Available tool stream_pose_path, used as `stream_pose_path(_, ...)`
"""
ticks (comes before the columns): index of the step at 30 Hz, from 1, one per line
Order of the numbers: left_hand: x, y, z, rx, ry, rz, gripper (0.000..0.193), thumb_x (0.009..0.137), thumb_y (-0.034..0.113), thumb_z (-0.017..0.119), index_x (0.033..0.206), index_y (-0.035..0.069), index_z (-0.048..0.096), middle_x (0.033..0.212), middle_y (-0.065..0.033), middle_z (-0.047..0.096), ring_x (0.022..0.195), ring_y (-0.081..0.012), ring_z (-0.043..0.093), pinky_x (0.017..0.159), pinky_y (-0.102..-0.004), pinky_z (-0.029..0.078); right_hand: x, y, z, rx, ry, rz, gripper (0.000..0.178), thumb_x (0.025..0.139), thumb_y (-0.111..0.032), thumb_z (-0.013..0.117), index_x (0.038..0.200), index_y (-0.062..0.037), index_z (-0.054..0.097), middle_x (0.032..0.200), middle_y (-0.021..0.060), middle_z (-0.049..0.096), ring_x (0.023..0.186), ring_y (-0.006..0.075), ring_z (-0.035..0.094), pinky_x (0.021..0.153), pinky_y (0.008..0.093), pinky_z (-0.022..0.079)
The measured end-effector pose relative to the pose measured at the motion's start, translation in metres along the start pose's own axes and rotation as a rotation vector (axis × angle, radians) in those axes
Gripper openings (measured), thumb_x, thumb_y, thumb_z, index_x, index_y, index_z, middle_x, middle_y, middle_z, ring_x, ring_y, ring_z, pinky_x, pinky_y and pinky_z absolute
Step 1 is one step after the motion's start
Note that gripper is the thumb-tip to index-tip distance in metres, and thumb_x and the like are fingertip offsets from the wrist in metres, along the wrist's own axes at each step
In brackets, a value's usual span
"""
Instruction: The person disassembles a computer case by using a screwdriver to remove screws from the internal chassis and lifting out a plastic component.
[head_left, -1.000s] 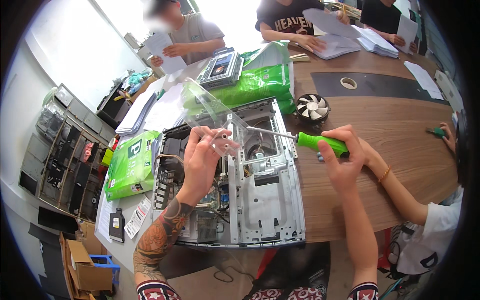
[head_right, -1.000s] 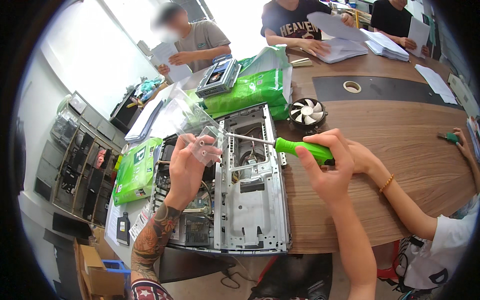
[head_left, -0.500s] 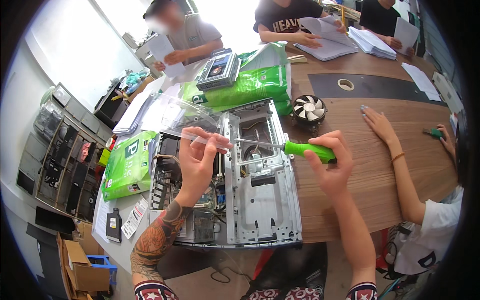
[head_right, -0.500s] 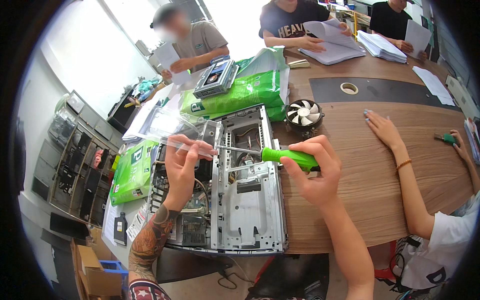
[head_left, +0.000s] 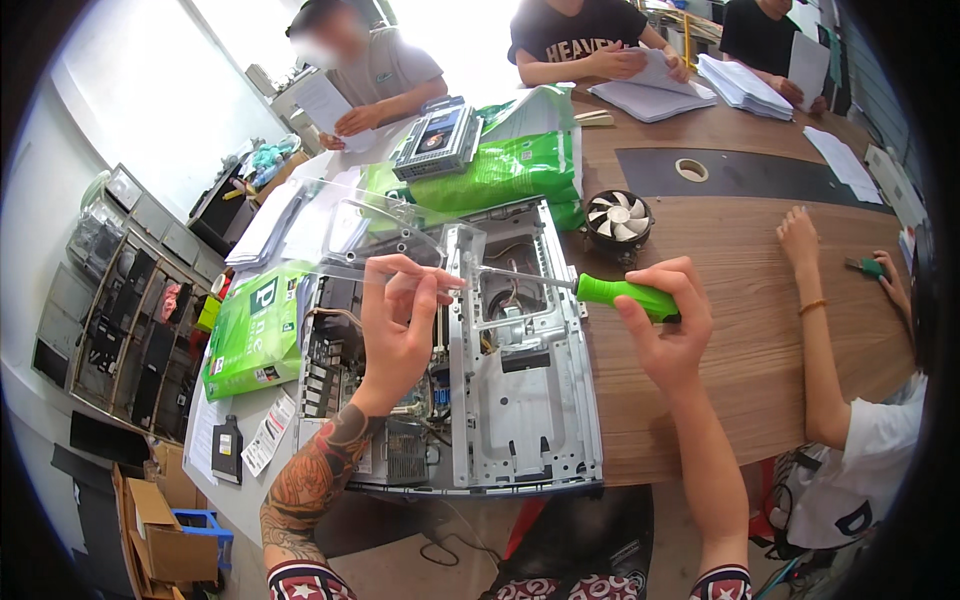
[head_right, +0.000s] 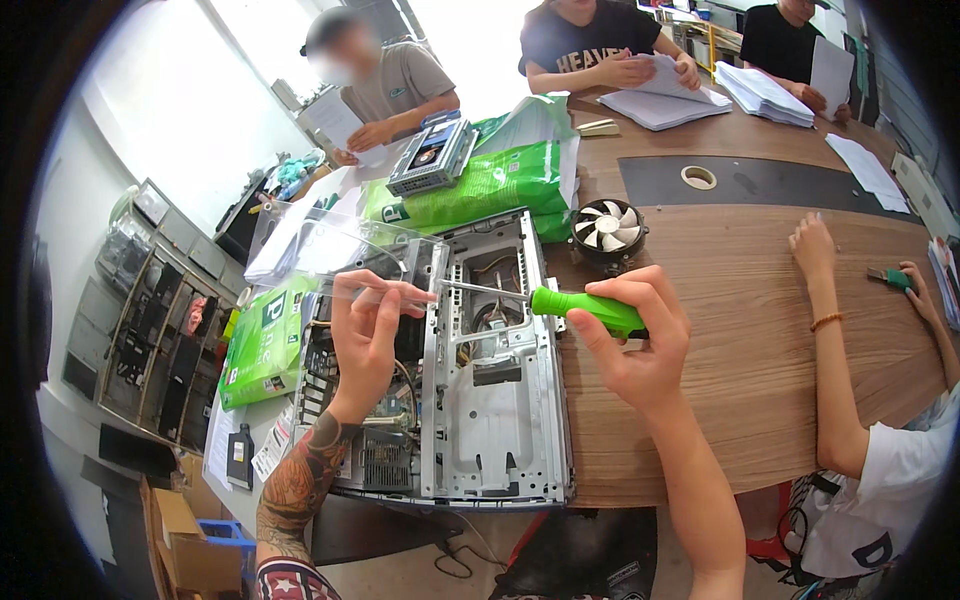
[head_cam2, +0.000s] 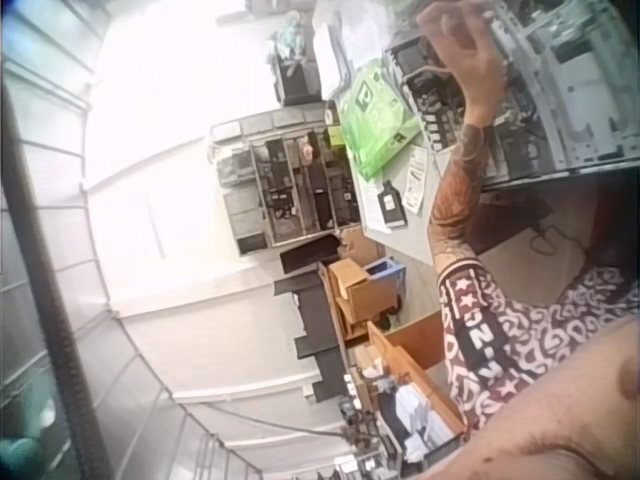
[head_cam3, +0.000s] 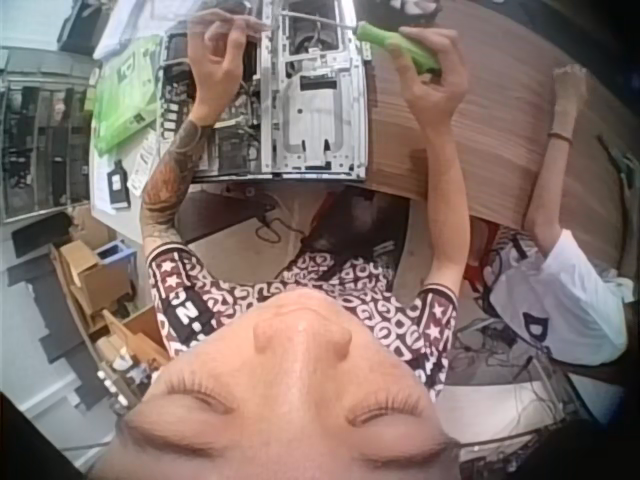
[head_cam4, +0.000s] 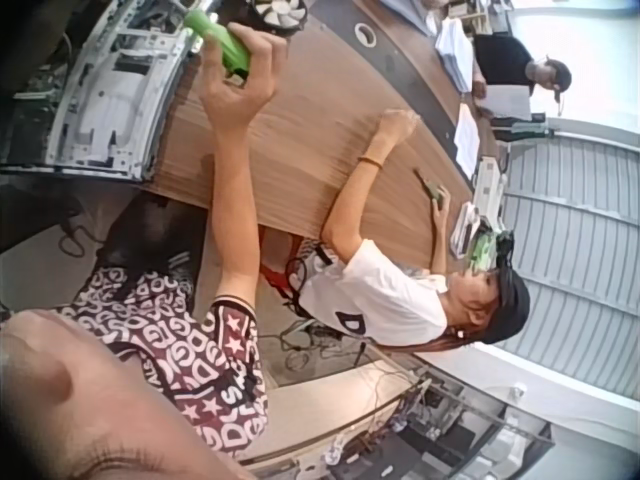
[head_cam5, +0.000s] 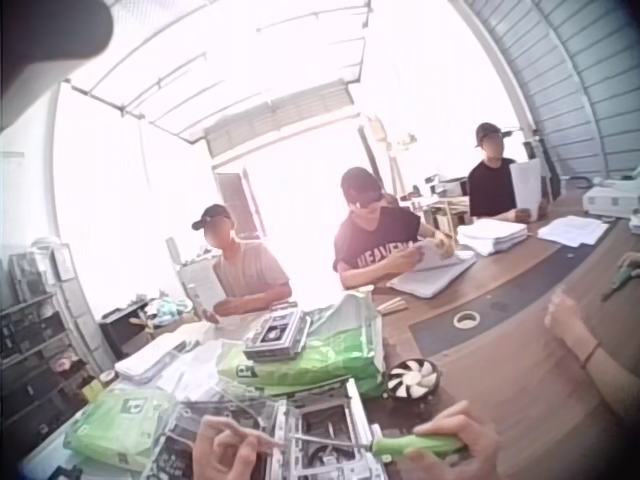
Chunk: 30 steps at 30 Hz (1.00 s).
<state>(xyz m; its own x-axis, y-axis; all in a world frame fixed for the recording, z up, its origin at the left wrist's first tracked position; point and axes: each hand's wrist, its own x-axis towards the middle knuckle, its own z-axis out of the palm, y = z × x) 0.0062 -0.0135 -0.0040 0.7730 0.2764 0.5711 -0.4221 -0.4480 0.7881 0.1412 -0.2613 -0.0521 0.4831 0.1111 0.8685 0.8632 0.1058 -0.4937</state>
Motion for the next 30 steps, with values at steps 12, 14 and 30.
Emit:
stream_pose_path(12,-0.002,-0.009,-0.005,-0.003,0.031,-0.030,0.012,0.105,0.006,0.051,0.114,0.004,0.044,0.099,-0.0110,0.067,0.096,-0.0147,0.068,0.078,-0.0274,0.054,-0.001,-0.003,0.004,-0.079,-0.064,0.017,0.027,0.079,-0.007,0.084,0.101,-0.0037,0.068,0.091,0.0066,0.059,0.077,0.0174,0.059,0.062,0.0290,0.047)
stream_pose_path(14,-0.002,-0.008,-0.006,0.094,0.011,0.002,0.011,0.104,0.005,0.052,0.113,0.003,0.046,0.099,-0.0103,0.066,0.094,-0.0151,0.069,0.076,-0.0271,0.055,-0.003,-0.002,0.003,-0.085,-0.079,0.024,0.029,0.078,-0.008,0.085,0.102,-0.0041,0.068,0.092,0.0066,0.059,0.078,0.0180,0.059,0.063,0.0298,0.048)
stream_pose_path(30,0.003,-0.011,-0.017,-0.090,-0.125,-0.186,0.010,0.100,0.003,0.053,0.110,0.003,0.051,0.116,-0.0166,0.065,0.121,-0.0277,0.061,0.103,-0.0422,0.050,-0.003,0.003,0.005,-0.107,-0.230,-0.082,0.042,0.073,0.000,0.085,0.111,-0.0054,0.067,0.098,0.0081,0.056,0.082,0.0207,0.059,0.066,0.0317,0.050)
